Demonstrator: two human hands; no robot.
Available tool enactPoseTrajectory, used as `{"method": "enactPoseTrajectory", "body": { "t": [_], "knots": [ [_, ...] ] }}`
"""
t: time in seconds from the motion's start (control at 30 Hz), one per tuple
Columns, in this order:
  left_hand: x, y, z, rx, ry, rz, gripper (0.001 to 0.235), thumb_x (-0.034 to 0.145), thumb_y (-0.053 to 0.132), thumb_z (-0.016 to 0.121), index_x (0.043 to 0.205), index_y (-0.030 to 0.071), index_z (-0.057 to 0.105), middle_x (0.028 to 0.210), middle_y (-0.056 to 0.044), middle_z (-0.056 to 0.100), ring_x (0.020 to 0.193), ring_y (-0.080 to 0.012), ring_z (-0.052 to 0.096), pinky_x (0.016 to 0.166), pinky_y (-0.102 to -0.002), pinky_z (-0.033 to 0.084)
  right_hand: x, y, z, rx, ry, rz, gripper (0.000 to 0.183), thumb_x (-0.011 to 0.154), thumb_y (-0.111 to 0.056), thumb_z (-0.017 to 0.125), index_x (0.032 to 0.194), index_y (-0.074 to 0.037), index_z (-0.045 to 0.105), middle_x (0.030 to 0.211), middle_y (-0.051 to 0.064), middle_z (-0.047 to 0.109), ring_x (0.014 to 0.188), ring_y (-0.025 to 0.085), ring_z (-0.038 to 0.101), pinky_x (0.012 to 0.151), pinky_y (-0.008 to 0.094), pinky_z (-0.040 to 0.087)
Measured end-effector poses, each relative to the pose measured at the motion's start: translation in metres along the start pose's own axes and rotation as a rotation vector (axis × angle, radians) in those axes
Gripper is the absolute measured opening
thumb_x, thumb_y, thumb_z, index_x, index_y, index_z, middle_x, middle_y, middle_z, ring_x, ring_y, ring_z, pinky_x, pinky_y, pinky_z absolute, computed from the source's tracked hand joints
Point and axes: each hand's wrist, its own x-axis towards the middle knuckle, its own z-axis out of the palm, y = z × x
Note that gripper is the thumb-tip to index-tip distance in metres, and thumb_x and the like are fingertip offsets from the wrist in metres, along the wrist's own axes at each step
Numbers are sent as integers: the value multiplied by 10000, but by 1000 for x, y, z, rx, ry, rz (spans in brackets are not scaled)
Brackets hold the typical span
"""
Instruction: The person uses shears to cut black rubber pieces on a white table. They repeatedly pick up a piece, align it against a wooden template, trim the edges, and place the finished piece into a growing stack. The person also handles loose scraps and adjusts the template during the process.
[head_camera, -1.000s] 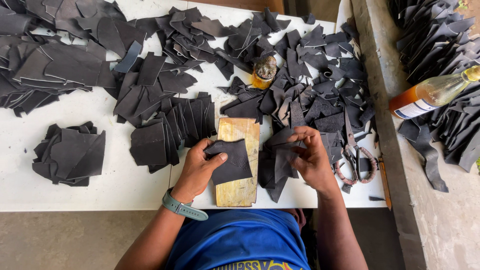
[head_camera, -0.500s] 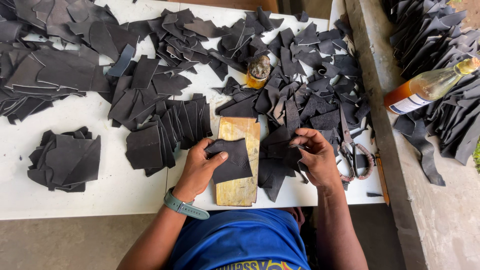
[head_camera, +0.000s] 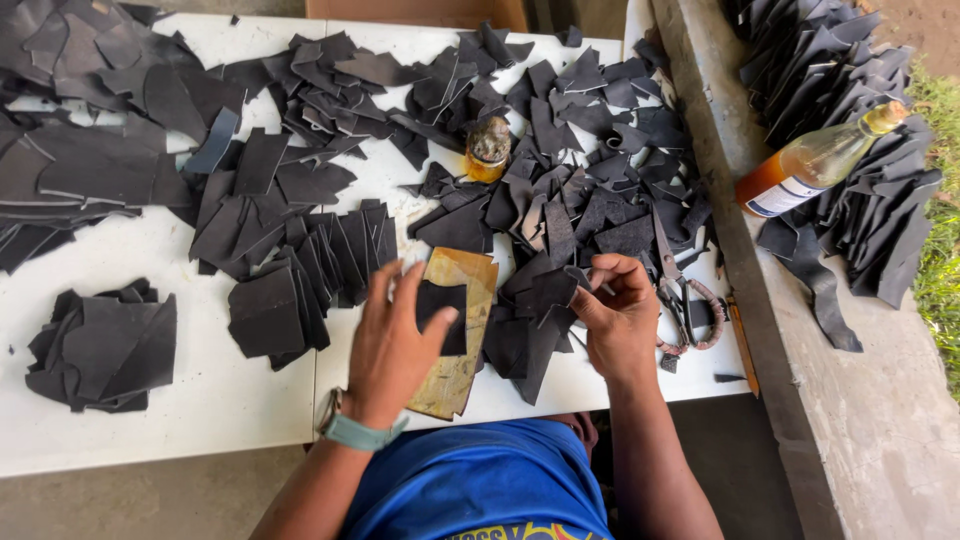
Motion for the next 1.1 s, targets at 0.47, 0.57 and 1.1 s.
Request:
{"method": "enactPoseTrajectory", "body": {
  "t": [0.47,0.57,1.1],
  "knots": [
    [45,4,58,-740,-185,-130,187,969,105,726,997,15,565,832,-32,656,766,-75,614,695,-239,524,-5,-66,-111,-1807,98,3,431,861,-282,786,1219,-64,683,1093,167,717,985,348,703,811,445,553],
    [51,8,57,-743,-154,-70,137,992,95,673,1041,3,585,824,-30,690,760,-48,613,697,-234,510,-6,-62,-130,-1833,67,128,539,727,-315,819,1197,-74,709,1048,176,737,951,386,707,812,472,550],
    [71,37,50,-787,-271,-135,347,912,13,688,1256,56,708,945,30,725,595,21,493,525,-193,424,-37,-99,-122,-616,149,198,338,788,-207,818,1010,-38,626,783,-1,635,636,107,605,524,238,475]
  ]
}}
